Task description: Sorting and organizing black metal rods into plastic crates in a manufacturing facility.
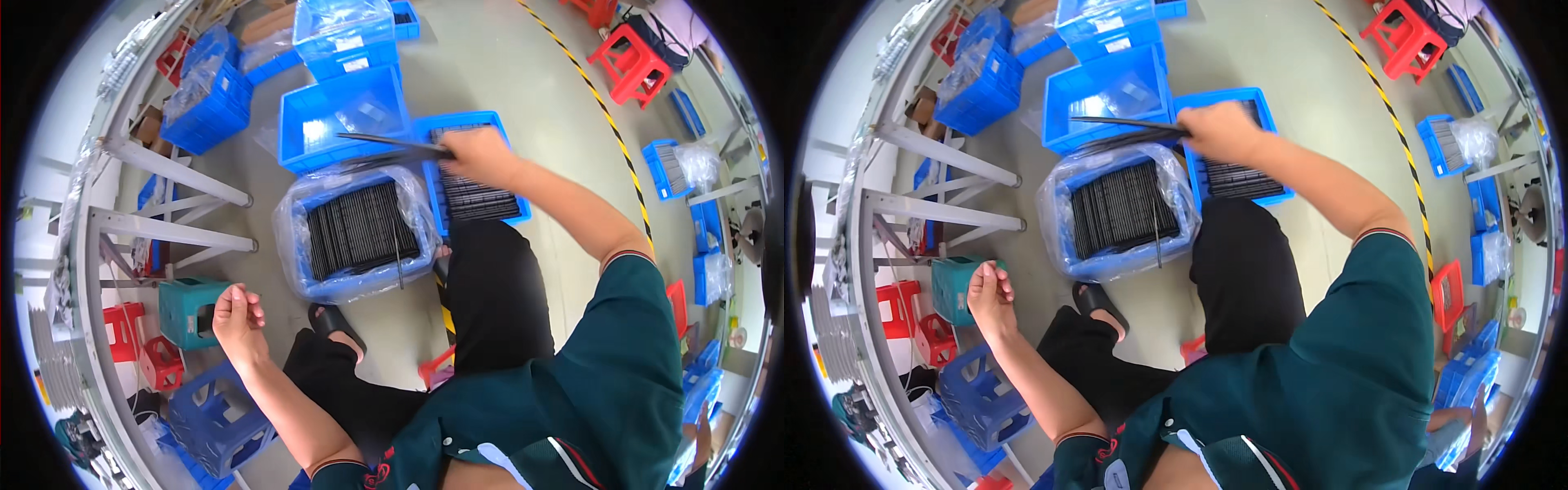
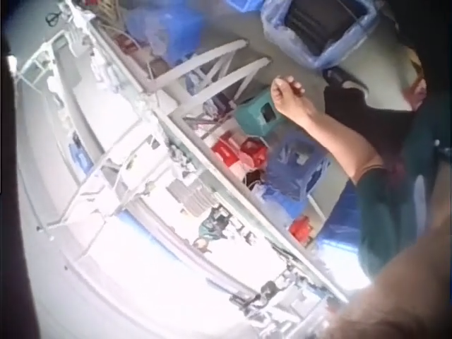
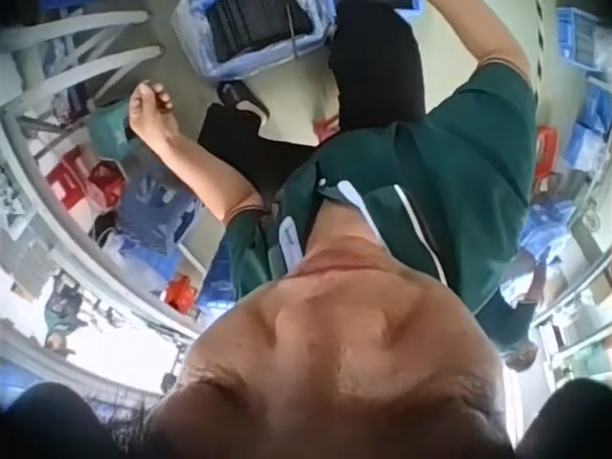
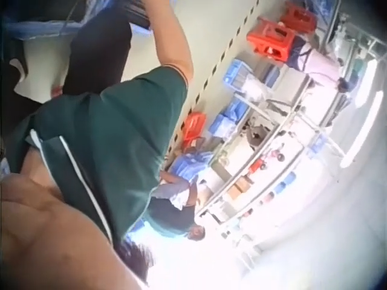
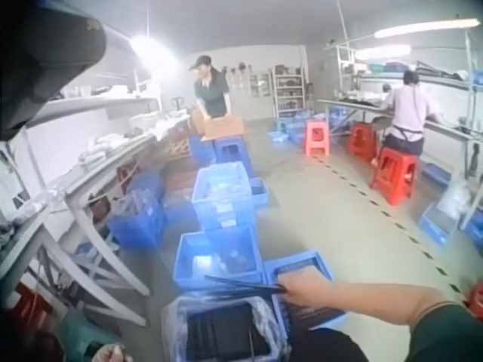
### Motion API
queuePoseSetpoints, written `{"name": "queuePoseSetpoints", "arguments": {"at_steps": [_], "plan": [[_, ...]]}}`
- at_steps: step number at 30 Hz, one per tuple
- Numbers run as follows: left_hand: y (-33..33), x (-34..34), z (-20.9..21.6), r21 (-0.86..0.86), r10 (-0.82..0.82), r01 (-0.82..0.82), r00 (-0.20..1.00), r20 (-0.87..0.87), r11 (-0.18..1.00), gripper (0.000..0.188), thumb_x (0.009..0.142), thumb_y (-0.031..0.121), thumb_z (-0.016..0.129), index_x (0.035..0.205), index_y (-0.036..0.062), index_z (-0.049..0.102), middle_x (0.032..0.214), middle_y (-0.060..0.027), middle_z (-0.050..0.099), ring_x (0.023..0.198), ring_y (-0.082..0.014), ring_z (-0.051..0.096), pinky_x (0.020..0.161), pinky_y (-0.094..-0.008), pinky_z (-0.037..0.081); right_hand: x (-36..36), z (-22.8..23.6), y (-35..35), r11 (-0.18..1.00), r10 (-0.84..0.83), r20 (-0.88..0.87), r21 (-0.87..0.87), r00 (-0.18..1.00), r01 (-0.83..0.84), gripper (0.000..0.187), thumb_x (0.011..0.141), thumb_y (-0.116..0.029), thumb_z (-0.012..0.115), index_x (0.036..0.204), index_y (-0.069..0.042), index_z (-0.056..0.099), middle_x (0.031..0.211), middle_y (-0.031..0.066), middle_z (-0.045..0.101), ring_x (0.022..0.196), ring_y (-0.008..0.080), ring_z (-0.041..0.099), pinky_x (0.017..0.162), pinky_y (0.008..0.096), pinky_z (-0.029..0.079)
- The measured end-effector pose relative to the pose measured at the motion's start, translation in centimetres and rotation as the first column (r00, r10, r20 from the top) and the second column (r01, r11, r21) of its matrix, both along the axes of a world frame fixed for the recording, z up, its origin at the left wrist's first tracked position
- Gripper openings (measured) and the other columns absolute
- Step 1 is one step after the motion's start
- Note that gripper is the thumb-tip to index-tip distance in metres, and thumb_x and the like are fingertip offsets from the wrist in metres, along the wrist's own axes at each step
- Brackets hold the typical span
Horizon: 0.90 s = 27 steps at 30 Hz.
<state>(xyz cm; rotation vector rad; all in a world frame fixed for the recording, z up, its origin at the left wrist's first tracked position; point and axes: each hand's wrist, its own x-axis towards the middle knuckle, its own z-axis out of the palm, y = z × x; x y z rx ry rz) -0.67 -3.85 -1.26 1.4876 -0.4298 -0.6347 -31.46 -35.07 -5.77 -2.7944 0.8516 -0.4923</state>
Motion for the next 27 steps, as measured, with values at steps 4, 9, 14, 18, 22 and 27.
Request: {"name": "queuePoseSetpoints", "arguments": {"at_steps": [4,9,14,18,22,27], "plan": [[-2.0,-1.3,-1.4,0.086,-0.044,0.044,0.999,-0.002,0.995,0.013,0.091,0.018,0.056,0.093,0.0055,0.058,0.07,-0.0009,0.06,0.053,-0.0057,0.049,0.045,-0.0168,0.035,-7.4,-7.3,-7.1,0.935,-0.34,-0.129,-0.148,0.932,0.321,0.01,0.075,-0.013,0.059,0.084,-0.01,0.057,0.077,0.0119,0.062,0.073,0.0341,0.061,0.062,0.0444,0.048],[-2.7,-1.6,-2.7,0.23,-0.045,0.044,0.999,0.002,0.972,0.012,0.091,0.017,0.056,0.092,0.0052,0.057,0.07,-0.001,0.059,0.052,-0.0058,0.048,0.045,-0.0167,0.035,-12.3,-17.3,-10.3,0.84,-0.478,-0.443,0.021,0.758,0.542,0.011,0.077,-0.021,0.061,0.081,-0.011,0.056,0.076,0.0099,0.063,0.074,0.0315,0.061,0.063,0.0437,0.047],[-4.3,-1.2,-4.1,0.306,-0.028,0.03,1.0,-0.012,0.952,0.011,0.091,0.015,0.055,0.093,0.0043,0.056,0.07,-0.002,0.058,0.053,-0.0059,0.047,0.045,-0.0168,0.035,-13.0,-24.6,-11.7,0.856,-0.351,-0.579,0.121,0.736,0.503,0.019,0.073,-0.021,0.067,0.085,-0.011,0.057,0.081,0.0109,0.064,0.078,0.0322,0.062,0.066,0.045,0.048],[-5.5,-0.5,-5.4,0.341,0.003,0.017,0.998,-0.059,0.94,0.01,0.092,0.014,0.054,0.095,0.004,0.056,0.071,-0.0027,0.057,0.054,-0.0066,0.048,0.045,-0.0173,0.036,-11.6,-28.1,-13.4,0.897,-0.278,-0.527,0.158,0.803,0.414,0.02,0.072,-0.017,0.068,0.086,-0.01,0.056,0.085,0.0118,0.064,0.08,0.0322,0.062,0.067,0.0451,0.049],[-6.3,-0.2,-6.5,0.371,0.025,0.001,0.997,-0.066,0.929,0.011,0.091,0.014,0.054,0.095,0.0043,0.056,0.072,-0.003,0.057,0.053,-0.007,0.048,0.045,-0.0175,0.036,-11.3,-31.6,-16.5,0.919,-0.265,-0.472,0.14,0.841,0.368,0.017,0.07,-0.009,0.062,0.086,-0.009,0.055,0.086,0.0128,0.063,0.081,0.0338,0.062,0.067,0.0459,0.049],[-6.7,-0.1,-7.3,0.403,0.044,-0.009,0.996,-0.077,0.915,0.011,0.092,0.015,0.054,0.095,0.0042,0.055,0.072,-0.0035,0.057,0.054,-0.0076,0.05,0.046,-0.0177,0.037,-10.4,-36.1,-18.1,0.94,-0.34,-0.476,-0.15,0.811,0.306,0.008,0.079,-0.009,0.051,0.086,-0.011,0.054,0.083,0.0067,0.06,0.085,0.0242,0.059,0.073,0.0356,0.044]]}}
